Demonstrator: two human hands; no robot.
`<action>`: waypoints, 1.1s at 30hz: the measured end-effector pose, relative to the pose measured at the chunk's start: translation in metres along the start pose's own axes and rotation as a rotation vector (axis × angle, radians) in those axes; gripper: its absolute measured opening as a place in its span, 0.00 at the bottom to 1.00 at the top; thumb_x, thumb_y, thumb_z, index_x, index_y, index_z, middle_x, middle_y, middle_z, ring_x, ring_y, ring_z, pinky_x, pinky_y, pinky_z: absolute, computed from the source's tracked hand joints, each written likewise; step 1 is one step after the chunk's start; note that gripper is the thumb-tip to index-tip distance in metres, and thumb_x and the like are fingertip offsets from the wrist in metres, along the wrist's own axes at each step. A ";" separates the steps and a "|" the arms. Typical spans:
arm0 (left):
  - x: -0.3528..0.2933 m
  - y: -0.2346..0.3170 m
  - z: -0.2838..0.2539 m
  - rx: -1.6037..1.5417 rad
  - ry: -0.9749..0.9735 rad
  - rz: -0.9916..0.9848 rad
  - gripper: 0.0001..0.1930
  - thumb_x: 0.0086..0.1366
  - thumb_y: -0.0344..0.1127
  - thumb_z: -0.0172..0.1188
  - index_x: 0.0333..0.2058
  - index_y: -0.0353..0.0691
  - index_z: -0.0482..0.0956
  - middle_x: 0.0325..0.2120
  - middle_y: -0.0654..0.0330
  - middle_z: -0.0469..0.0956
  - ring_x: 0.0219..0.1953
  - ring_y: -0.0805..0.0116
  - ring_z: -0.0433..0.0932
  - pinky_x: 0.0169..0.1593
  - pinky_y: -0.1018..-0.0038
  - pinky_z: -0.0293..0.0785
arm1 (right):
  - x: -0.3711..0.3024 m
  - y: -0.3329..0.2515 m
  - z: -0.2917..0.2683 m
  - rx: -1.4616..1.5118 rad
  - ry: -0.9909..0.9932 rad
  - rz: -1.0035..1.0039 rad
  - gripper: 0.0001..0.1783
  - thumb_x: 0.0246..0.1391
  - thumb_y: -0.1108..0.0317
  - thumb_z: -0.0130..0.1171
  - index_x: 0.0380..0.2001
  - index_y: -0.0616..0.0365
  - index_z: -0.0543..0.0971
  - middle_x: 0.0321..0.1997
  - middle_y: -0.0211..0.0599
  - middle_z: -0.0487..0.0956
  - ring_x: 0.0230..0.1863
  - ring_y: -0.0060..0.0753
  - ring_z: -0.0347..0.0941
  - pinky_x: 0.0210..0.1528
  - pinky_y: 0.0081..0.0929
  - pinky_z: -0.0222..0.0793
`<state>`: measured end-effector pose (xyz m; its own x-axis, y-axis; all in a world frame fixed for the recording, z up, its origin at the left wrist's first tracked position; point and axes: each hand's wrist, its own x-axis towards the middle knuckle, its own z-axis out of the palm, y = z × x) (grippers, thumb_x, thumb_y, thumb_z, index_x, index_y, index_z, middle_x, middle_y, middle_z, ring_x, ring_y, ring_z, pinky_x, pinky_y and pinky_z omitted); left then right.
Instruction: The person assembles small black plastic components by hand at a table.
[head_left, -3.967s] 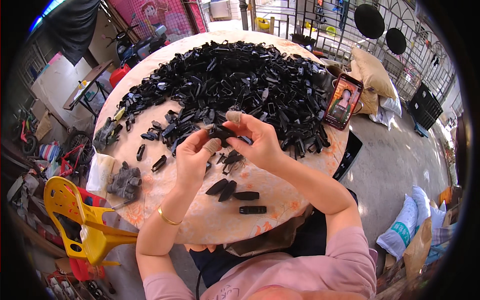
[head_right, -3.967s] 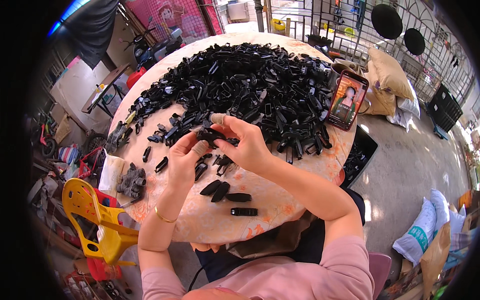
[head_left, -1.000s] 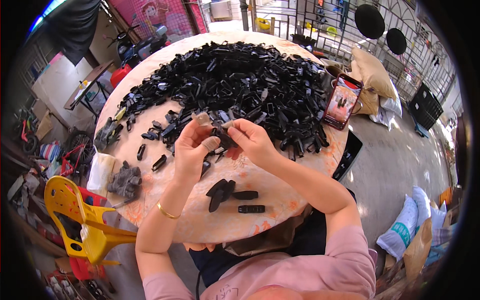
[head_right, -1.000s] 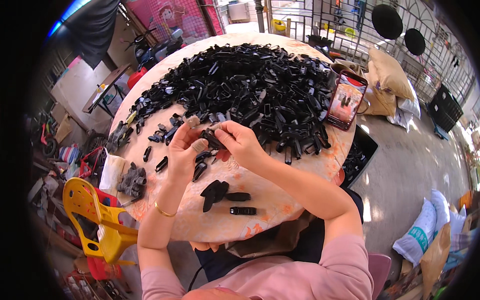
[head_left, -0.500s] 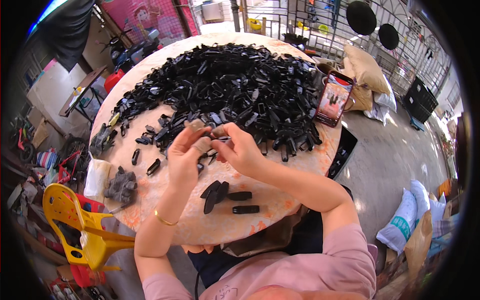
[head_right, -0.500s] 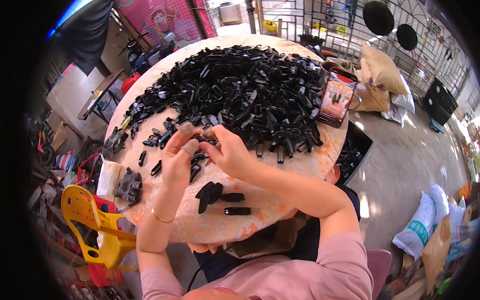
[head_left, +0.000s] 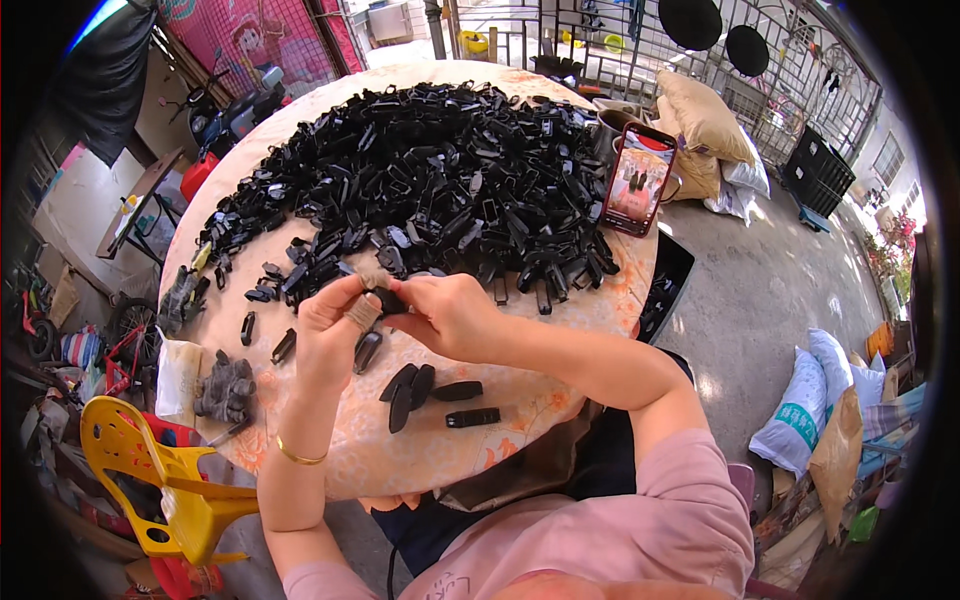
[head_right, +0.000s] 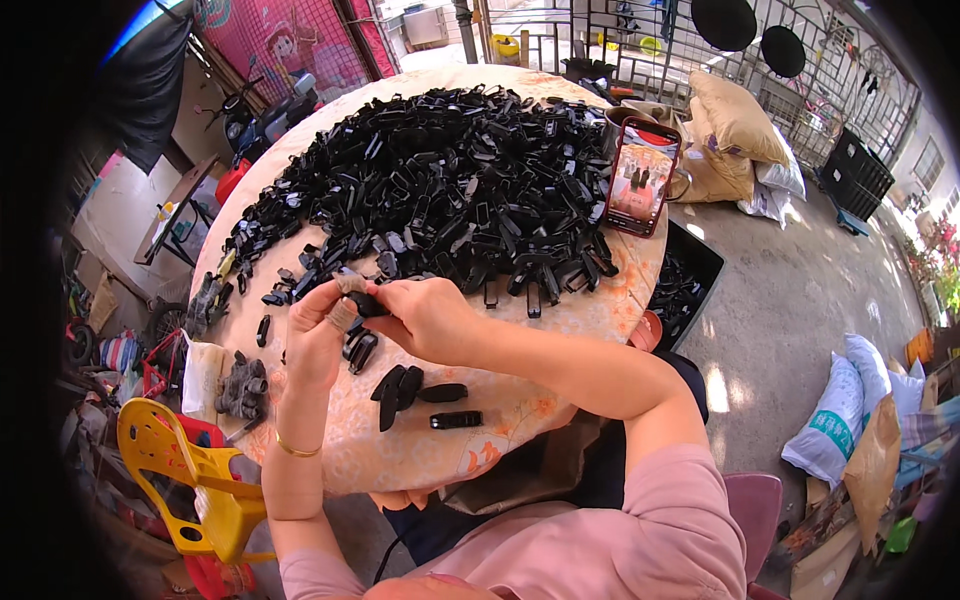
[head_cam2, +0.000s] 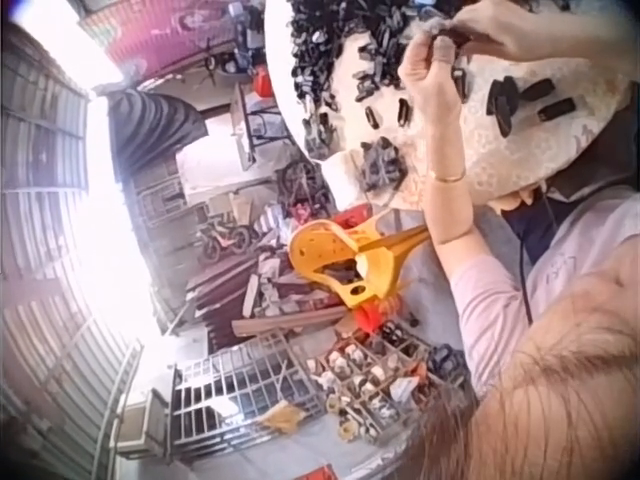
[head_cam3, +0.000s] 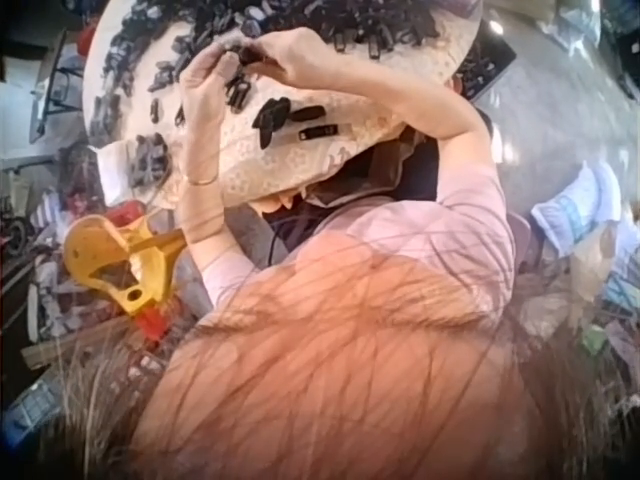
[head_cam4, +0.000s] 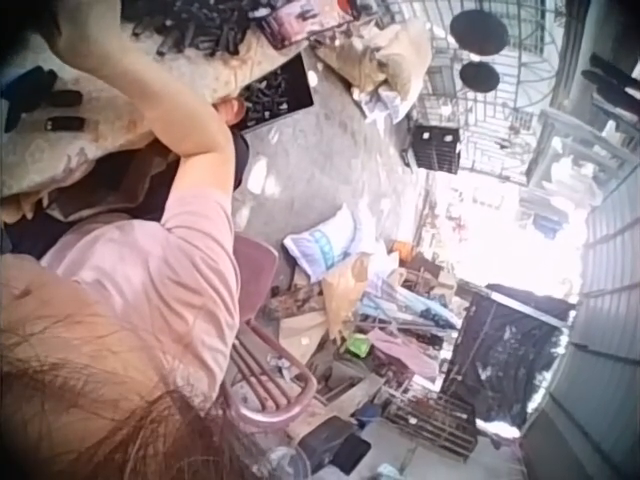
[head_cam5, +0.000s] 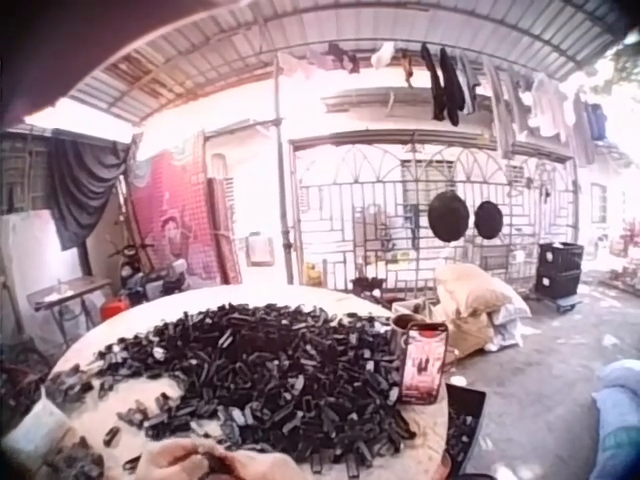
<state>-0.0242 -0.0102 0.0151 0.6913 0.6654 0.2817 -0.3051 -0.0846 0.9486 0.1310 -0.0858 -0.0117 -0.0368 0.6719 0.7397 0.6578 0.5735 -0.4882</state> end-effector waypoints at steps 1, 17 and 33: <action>-0.001 -0.001 0.001 0.001 0.007 -0.002 0.11 0.58 0.20 0.52 0.41 0.30 0.76 0.34 0.60 0.78 0.35 0.77 0.75 0.42 0.82 0.71 | -0.001 0.001 0.001 -0.035 0.023 -0.051 0.18 0.43 0.65 0.64 0.34 0.67 0.74 0.23 0.42 0.73 0.22 0.43 0.71 0.22 0.30 0.67; -0.005 0.015 0.018 0.946 -0.562 -0.070 0.08 0.52 0.33 0.62 0.31 0.37 0.77 0.22 0.55 0.75 0.23 0.63 0.72 0.29 0.73 0.69 | 0.000 0.043 0.008 -0.454 -0.331 -0.181 0.10 0.36 0.73 0.54 0.28 0.54 0.75 0.28 0.28 0.73 0.36 0.33 0.67 0.35 0.24 0.67; 0.100 -0.058 -0.053 1.614 0.091 -0.072 0.18 0.46 0.37 0.64 0.36 0.37 0.75 0.39 0.50 0.71 0.47 0.51 0.66 0.48 0.63 0.68 | 0.001 0.039 -0.009 -0.355 -0.260 -0.127 0.19 0.38 0.78 0.53 0.39 0.56 0.74 0.30 0.34 0.72 0.35 0.38 0.67 0.38 0.28 0.68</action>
<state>0.0276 0.1010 -0.0193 0.6161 0.7368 0.2785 0.7357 -0.6646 0.1306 0.1628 -0.0669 -0.0256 -0.2917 0.7280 0.6204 0.8512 0.4934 -0.1788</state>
